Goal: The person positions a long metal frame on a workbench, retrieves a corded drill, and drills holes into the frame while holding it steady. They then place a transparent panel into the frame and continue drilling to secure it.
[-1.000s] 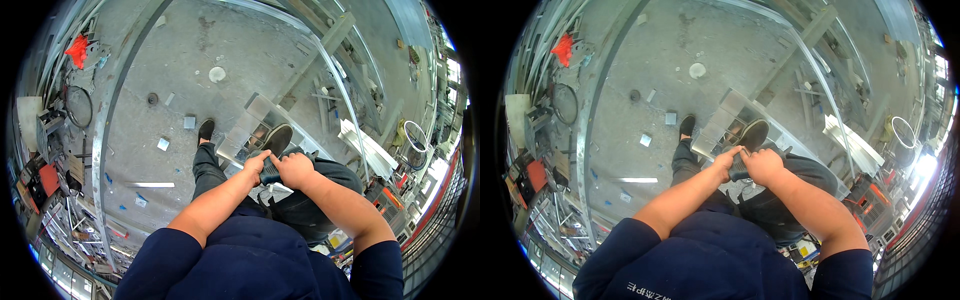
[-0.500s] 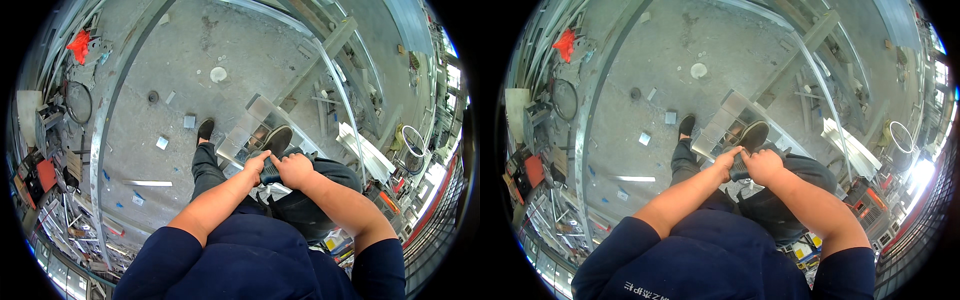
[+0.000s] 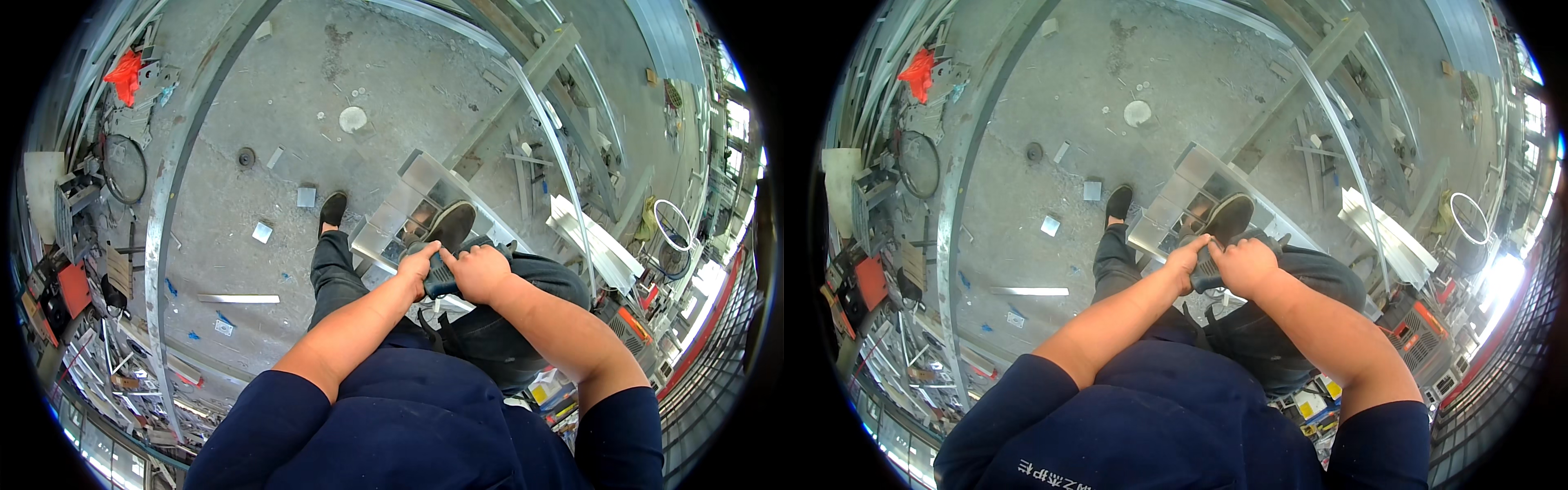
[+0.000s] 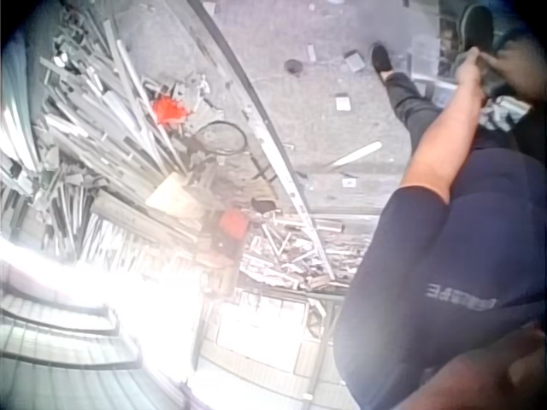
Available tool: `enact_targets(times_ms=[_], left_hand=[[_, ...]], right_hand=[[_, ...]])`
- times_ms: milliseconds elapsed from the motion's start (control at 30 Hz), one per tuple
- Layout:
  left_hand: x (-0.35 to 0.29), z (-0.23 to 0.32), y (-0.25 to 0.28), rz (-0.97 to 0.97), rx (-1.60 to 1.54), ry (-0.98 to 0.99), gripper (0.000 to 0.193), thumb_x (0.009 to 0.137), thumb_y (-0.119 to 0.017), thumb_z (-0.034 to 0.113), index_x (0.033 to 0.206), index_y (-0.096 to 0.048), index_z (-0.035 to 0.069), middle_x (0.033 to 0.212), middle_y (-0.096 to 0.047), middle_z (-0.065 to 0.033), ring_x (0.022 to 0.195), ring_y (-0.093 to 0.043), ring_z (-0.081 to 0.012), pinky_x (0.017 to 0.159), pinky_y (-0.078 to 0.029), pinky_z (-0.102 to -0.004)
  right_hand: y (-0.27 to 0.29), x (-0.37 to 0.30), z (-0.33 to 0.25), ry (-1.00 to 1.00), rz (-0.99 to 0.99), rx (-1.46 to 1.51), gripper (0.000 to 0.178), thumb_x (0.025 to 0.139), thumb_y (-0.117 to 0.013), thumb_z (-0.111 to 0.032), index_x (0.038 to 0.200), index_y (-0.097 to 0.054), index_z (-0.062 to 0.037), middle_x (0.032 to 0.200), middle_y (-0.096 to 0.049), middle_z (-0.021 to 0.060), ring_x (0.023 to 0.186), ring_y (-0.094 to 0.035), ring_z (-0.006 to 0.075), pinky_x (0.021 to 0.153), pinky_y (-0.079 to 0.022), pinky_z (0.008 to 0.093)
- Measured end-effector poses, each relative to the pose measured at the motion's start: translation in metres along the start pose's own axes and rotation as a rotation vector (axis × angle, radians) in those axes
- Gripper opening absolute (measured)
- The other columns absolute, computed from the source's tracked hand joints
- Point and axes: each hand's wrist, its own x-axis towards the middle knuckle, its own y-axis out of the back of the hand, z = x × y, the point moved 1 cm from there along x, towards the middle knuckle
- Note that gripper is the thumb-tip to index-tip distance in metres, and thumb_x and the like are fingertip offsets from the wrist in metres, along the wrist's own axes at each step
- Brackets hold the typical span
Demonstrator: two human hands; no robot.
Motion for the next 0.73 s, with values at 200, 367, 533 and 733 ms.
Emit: enact_targets(times_ms=[200,367,533,733], left_hand=[[0.005,-0.002,0.001,-0.021,0.016,0.003,0.038,0.084,-0.073,0.034,0.107,-0.059,0.007,0.092,-0.066,-0.0091,0.075,-0.07,-0.0264,0.068,-0.059,-0.0431],[0.005,-0.003,-0.001,-0.01,0.02,0.006,0.034,0.087,-0.07,0.034,0.106,-0.059,0.008,0.092,-0.067,-0.0086,0.075,-0.07,-0.0256,0.069,-0.059,-0.0425],[0.014,-0.005,0.002,0.001,0.037,0.003,0.034,0.087,-0.07,0.035,0.105,-0.059,0.008,0.089,-0.067,-0.0084,0.075,-0.07,-0.0259,0.069,-0.059,-0.0425],[0.015,-0.006,0.003,-0.016,0.02,0.005,0.039,0.086,-0.071,0.035,0.111,-0.056,0.009,0.093,-0.068,-0.0088,0.076,-0.071,-0.0262,0.069,-0.059,-0.0428]], right_hand=[[0.0,-0.002,0.001,0.005,0.02,-0.004,0.057,0.087,-0.051,-0.017,0.142,-0.043,-0.0078,0.099,-0.07,0.011,0.09,-0.067,0.0264,0.079,-0.05,0.0361],[-0.002,-0.002,0.003,0.009,0.006,-0.007,0.057,0.088,-0.05,-0.018,0.144,-0.042,-0.0084,0.1,-0.07,0.0108,0.092,-0.066,0.0263,0.08,-0.049,0.036],[0.005,-0.003,0.003,0.001,-0.038,0.006,0.058,0.089,-0.05,-0.019,0.145,-0.04,-0.009,0.102,-0.069,0.0112,0.095,-0.066,0.0262,0.083,-0.049,0.0357],[-0.009,0.001,0.004,-0.004,0.007,0.01,0.068,0.082,-0.059,-0.02,0.146,-0.039,-0.0117,0.1,-0.07,0.0096,0.094,-0.066,0.0286,0.084,-0.049,0.0371]])
